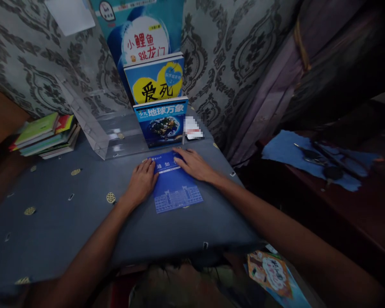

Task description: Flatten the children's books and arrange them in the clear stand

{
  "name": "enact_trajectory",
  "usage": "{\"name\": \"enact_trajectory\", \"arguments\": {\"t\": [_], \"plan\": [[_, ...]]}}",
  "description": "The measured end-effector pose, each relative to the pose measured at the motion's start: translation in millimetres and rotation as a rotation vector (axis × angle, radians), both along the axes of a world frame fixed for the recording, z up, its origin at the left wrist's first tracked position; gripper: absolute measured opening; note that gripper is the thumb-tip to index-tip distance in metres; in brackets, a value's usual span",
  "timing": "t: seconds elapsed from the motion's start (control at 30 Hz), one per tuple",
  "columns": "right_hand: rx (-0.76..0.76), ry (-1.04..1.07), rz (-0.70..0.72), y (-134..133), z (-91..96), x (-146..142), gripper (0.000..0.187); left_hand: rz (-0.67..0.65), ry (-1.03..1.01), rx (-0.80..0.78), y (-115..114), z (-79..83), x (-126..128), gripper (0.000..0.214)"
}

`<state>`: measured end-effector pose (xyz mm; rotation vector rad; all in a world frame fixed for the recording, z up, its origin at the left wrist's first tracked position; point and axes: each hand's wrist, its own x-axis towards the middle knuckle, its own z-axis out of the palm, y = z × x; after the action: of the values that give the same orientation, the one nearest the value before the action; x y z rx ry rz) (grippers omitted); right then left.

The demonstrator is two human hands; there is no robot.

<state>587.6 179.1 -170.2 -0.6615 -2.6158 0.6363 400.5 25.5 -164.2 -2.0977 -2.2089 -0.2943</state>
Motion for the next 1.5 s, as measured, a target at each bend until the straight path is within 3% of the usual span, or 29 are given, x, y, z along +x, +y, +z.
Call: {"name": "enact_trajectory", "arguments": {"t": [0.17,0.3,0.43,0.63,0.83,1.07,1.27,1.37,1.5], "plan": [[-0.047,0.1,0.029,11,-5.4,6,0.05,-0.081,-0.014,-0.034,5,7.3,10,0.044],[-0.048,0.1,0.022,10,-7.1,4,0.051,-0.315,-0.066,-0.146,1,13.1,43,0.048],[-0.034,0.084,0.024,11,-7.4,4,0.048,-0.572,-0.09,-0.304,-17,22.5,72,0.057],[0.01,0.032,0.04,7,-8.9,5,0.047,-0.682,-0.214,-0.374,-30,29.7,71,0.06],[0.156,-0.061,0.001,-19,-6.1,9,0.042,-0.564,-0.398,-0.252,-26,21.8,54,0.043],[0.237,-0.144,-0.08,-53,-2.0,25,0.042,-0.408,-0.223,-0.096,-30,6.8,39,0.04],[0.312,-0.18,-0.129,-81,-1.8,35,0.042,0.004,-0.065,0.116,-29,-14.0,32,0.043],[0.332,-0.178,-0.134,-87,-2.0,37,0.041,0.04,-0.216,0.177,-25,-19.8,32,0.042],[0.342,-0.147,-0.135,-86,-3.4,37,0.04,0.058,-0.677,0.274,-13,-12.8,24,0.047]]}}
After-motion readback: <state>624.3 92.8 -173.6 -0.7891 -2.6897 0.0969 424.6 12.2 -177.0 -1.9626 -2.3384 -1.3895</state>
